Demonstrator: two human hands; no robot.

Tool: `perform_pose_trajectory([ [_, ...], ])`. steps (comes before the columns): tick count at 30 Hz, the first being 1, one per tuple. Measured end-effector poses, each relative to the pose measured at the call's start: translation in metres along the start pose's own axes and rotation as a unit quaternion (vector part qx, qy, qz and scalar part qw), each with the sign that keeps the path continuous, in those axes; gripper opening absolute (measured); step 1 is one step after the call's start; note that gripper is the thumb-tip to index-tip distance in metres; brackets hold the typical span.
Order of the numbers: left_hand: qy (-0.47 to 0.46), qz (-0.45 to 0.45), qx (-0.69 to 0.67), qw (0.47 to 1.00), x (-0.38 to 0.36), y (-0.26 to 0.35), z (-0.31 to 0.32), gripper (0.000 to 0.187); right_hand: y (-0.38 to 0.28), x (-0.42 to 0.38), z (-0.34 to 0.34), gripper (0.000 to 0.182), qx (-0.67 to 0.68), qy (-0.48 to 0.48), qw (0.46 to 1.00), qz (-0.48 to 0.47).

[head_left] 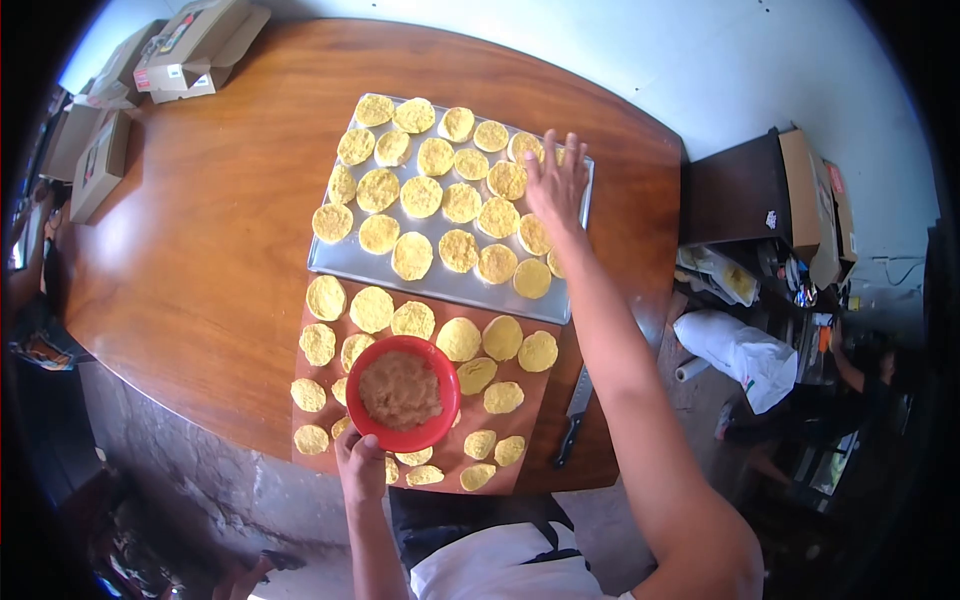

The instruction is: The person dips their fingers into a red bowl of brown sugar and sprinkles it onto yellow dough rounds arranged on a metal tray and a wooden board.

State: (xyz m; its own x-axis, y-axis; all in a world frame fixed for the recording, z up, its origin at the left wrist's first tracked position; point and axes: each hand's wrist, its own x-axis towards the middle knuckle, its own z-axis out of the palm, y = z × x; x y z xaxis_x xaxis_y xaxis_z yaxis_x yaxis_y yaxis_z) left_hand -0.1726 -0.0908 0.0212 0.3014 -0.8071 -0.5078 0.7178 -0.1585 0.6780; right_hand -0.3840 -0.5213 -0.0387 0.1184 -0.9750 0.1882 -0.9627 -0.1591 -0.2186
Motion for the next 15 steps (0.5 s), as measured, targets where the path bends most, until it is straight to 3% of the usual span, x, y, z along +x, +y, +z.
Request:
perform_pose_trajectory([
  [3, 0.025, 0.012, -0.011, 1.000, -0.002, 0.003, 0.003, 0.054, 0.020, -0.019, -0.021, 0.059, 0.086, 0.093, 0.992, -0.003],
  [8, 0.044, 0.034, -0.026, 0.998, 0.000, -0.002, 0.002, 0.050, 0.062, -0.058, -0.027, 0.049, 0.040, 0.093, 0.993, -0.061],
  [11, 0.044, 0.028, -0.018, 0.998, -0.001, -0.001, 0.005, 0.049, 0.062, -0.077, -0.034, 0.055, -0.021, 0.001, 0.996, -0.090],
  [15, 0.025, 0.016, -0.011, 0.999, -0.002, -0.008, 0.007, 0.048, 0.059, -0.084, -0.026, 0.063, -0.037, -0.054, 0.993, -0.103],
])
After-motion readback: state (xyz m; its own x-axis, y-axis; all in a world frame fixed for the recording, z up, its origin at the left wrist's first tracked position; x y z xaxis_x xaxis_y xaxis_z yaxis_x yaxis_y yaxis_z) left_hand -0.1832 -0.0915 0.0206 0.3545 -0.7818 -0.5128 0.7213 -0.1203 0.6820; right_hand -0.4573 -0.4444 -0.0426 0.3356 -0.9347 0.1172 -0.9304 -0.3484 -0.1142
